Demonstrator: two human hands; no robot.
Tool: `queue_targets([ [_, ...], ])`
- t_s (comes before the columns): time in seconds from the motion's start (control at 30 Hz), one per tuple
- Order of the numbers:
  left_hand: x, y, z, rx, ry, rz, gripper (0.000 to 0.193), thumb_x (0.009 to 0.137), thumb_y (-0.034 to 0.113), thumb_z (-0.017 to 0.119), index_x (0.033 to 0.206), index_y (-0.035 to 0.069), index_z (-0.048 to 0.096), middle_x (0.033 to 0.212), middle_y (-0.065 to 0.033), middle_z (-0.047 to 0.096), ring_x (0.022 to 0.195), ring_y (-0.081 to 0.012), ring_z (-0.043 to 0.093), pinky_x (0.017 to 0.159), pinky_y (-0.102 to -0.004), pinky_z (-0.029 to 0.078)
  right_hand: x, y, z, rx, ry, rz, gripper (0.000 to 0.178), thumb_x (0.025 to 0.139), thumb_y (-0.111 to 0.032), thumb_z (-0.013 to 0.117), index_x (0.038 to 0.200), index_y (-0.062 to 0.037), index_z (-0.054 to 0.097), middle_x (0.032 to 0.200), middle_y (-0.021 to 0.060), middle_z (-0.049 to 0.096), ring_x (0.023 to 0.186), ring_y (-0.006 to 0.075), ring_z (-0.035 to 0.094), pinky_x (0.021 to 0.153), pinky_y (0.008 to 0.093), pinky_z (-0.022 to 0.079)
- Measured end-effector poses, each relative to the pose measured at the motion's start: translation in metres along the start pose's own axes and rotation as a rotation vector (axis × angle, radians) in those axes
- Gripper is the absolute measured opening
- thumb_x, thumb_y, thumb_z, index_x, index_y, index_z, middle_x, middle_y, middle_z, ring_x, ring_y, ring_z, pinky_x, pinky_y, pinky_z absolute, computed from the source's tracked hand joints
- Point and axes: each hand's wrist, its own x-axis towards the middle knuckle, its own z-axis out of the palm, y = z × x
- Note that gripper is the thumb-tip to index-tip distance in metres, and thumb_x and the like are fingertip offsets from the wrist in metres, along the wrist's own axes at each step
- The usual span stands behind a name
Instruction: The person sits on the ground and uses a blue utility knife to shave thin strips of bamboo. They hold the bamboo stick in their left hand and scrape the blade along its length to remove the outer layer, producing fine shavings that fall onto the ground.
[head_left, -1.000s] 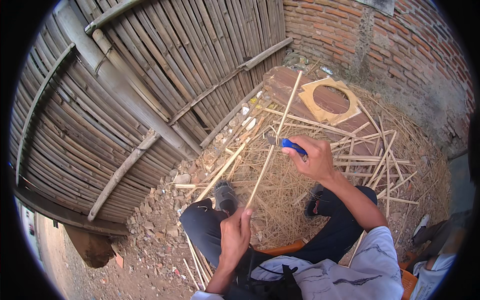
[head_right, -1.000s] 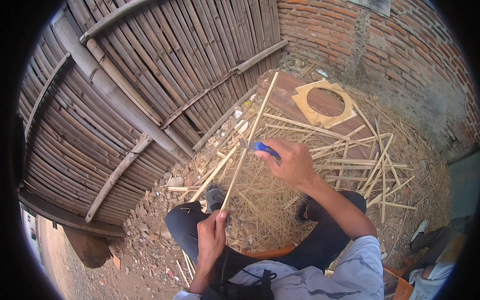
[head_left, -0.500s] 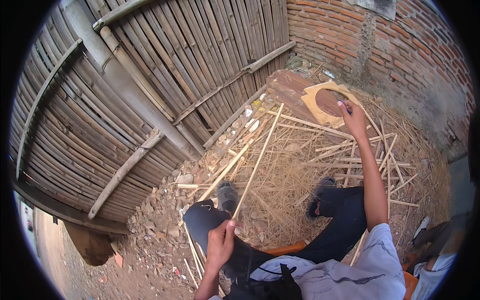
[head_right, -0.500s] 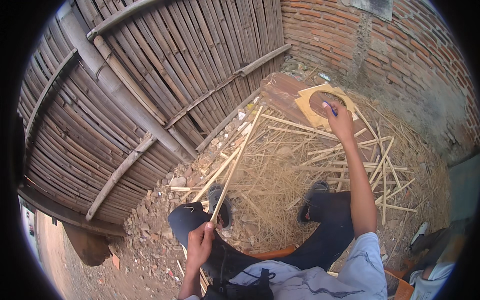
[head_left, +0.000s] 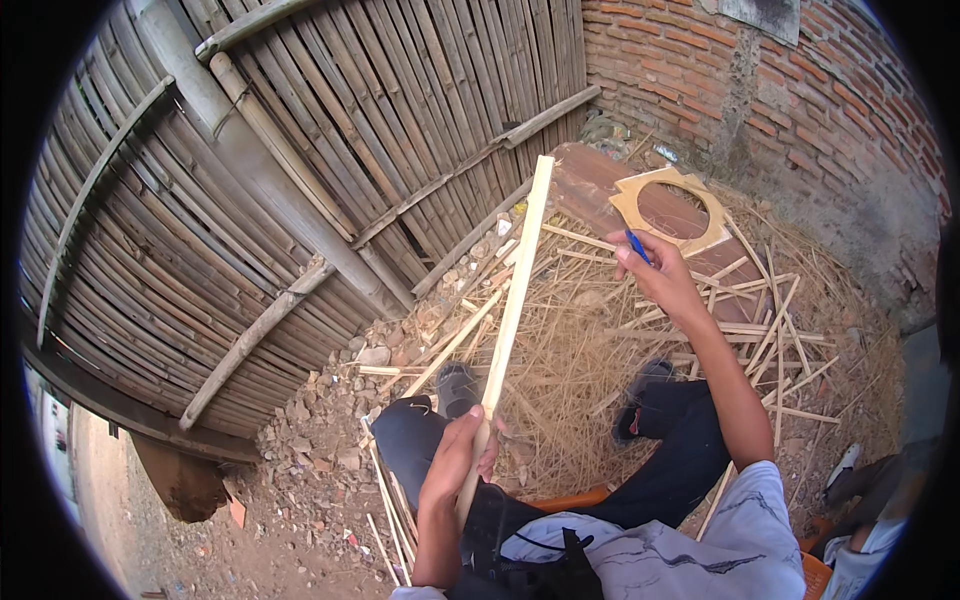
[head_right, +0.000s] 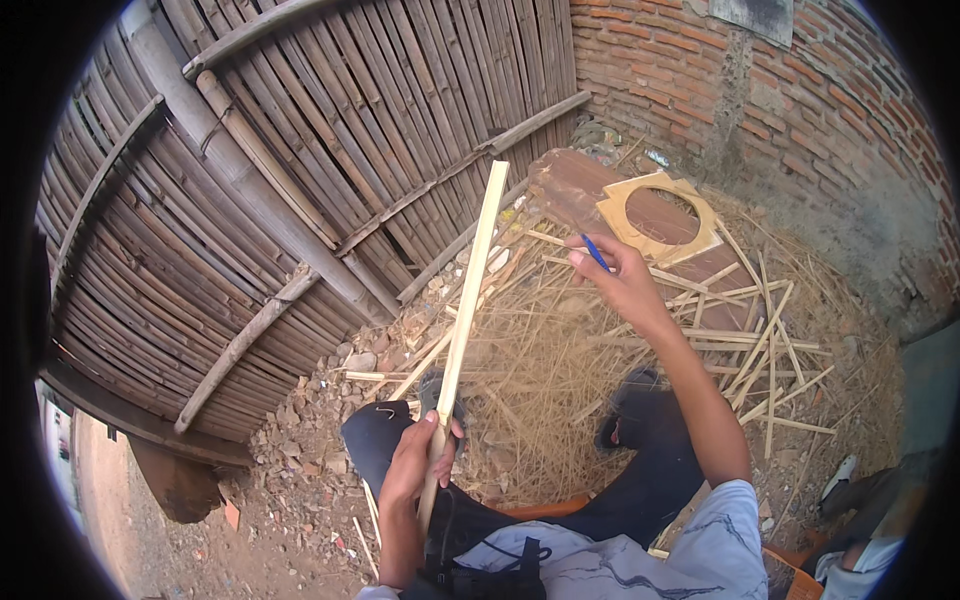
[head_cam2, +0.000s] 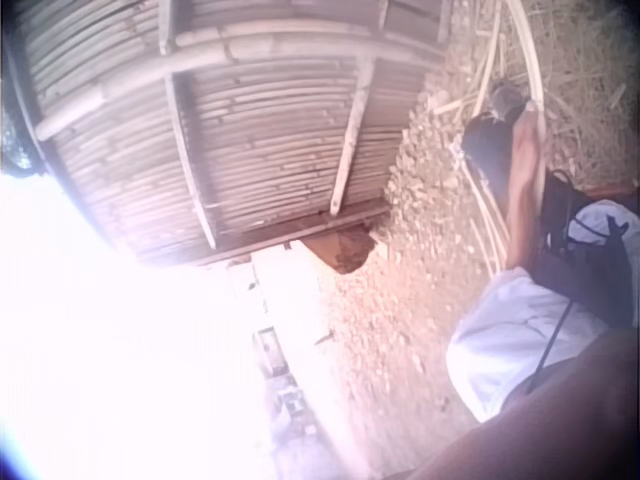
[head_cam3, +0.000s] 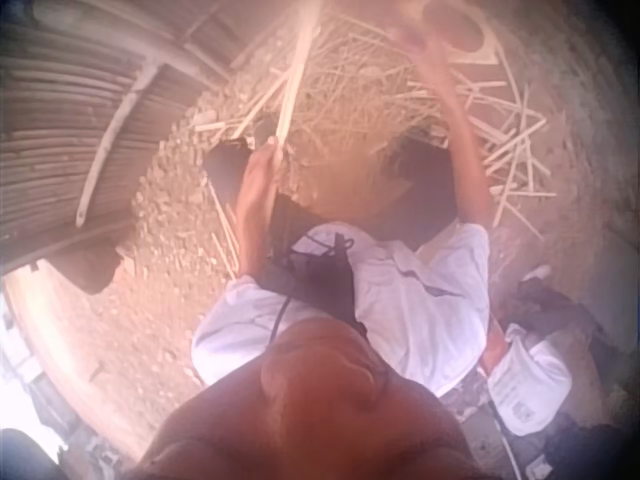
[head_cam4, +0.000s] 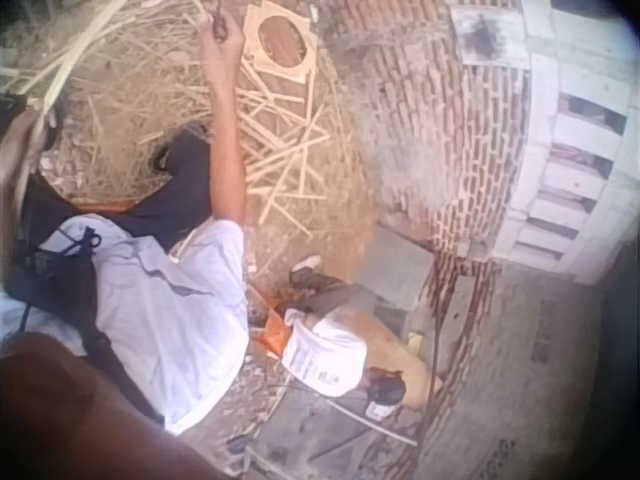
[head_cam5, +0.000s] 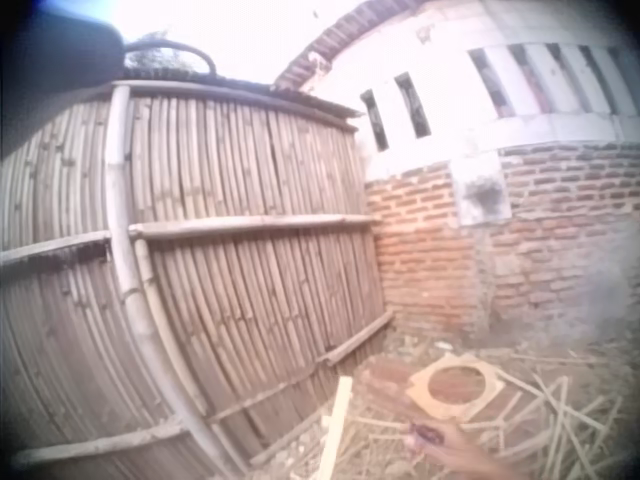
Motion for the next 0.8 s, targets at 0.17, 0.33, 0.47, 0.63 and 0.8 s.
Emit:
queue_targets([
  [0.17, 0.003, 0.007, 0.009, 0.014, -0.109, -0.037, 0.054, 0.121, 0.040, 0.034, 0.112, -0.003, 0.065, 0.064, -0.0068, 0.059, 0.046, -0.0124, 0.048, 0.045, -0.0291, 0.046, -0.016, -0.011, 0.031, 0.129, -0.161, -0.018, 0.054, 0.107, -0.038, 0.072, 0.147, -0.0017, 0.065, 0.101, 0.0048, 0.080, 0.095, 0.0103, 0.068, 0.093, 0.0308, 0.051],
  [0.33, 0.000, 0.013, 0.021, 0.098, -0.130, -0.060, 0.057, 0.121, 0.043, 0.034, 0.123, -0.004, 0.067, 0.069, -0.0081, 0.064, 0.048, -0.0114, 0.050, 0.047, -0.0275, 0.047, -0.017, -0.010, 0.047, 0.210, -0.201, -0.002, 0.052, 0.107, -0.037, 0.073, 0.142, 0.0013, 0.067, 0.064, -0.0085, 0.053, 0.049, 0.0006, 0.033, 0.047, 0.0237, 0.024],
  [0.47, -0.008, 0.017, 0.026, 0.150, -0.106, 0.013, 0.053, 0.121, 0.042, 0.040, 0.129, -0.001, 0.068, 0.068, -0.0039, 0.062, 0.050, -0.0083, 0.051, 0.049, -0.0254, 0.047, -0.017, -0.010, 0.046, 0.276, -0.233, 0.078, 0.047, 0.104, -0.034, 0.078, 0.134, 0.0008, 0.072, 0.060, -0.0122, 0.038, 0.048, 0.0007, 0.032, 0.047, 0.0246, 0.022],
  [0.63, -0.008, 0.025, 0.028, 0.248, -0.069, 0.079, 0.043, 0.119, 0.037, 0.050, 0.128, 0.000, 0.071, 0.065, -0.0002, 0.058, 0.054, -0.0059, 0.054, 0.050, -0.0239, 0.046, -0.010, -0.009, 0.049, 0.338, -0.178, 0.086, 0.041, 0.101, -0.030, 0.081, 0.126, 0.0021, 0.074, 0.062, -0.0117, 0.043, 0.048, 0.0003, 0.033, 0.046, 0.0248, 0.023],
  [0.8, -0.004, 0.030, 0.030, 0.284, -0.039, 0.075, 0.043, 0.120, 0.035, 0.045, 0.128, 0.001, 0.069, 0.063, 0.0006, 0.058, 0.050, -0.0050, 0.052, 0.050, -0.0211, 0.045, -0.005, -0.014, 0.052, 0.414, -0.192, 0.062, 0.030, 0.099, -0.026, 0.084, 0.107, -0.0016, 0.070, 0.064, -0.0100, 0.047, 0.048, 0.0007, 0.036, 0.044, 0.0244, 0.024],
])
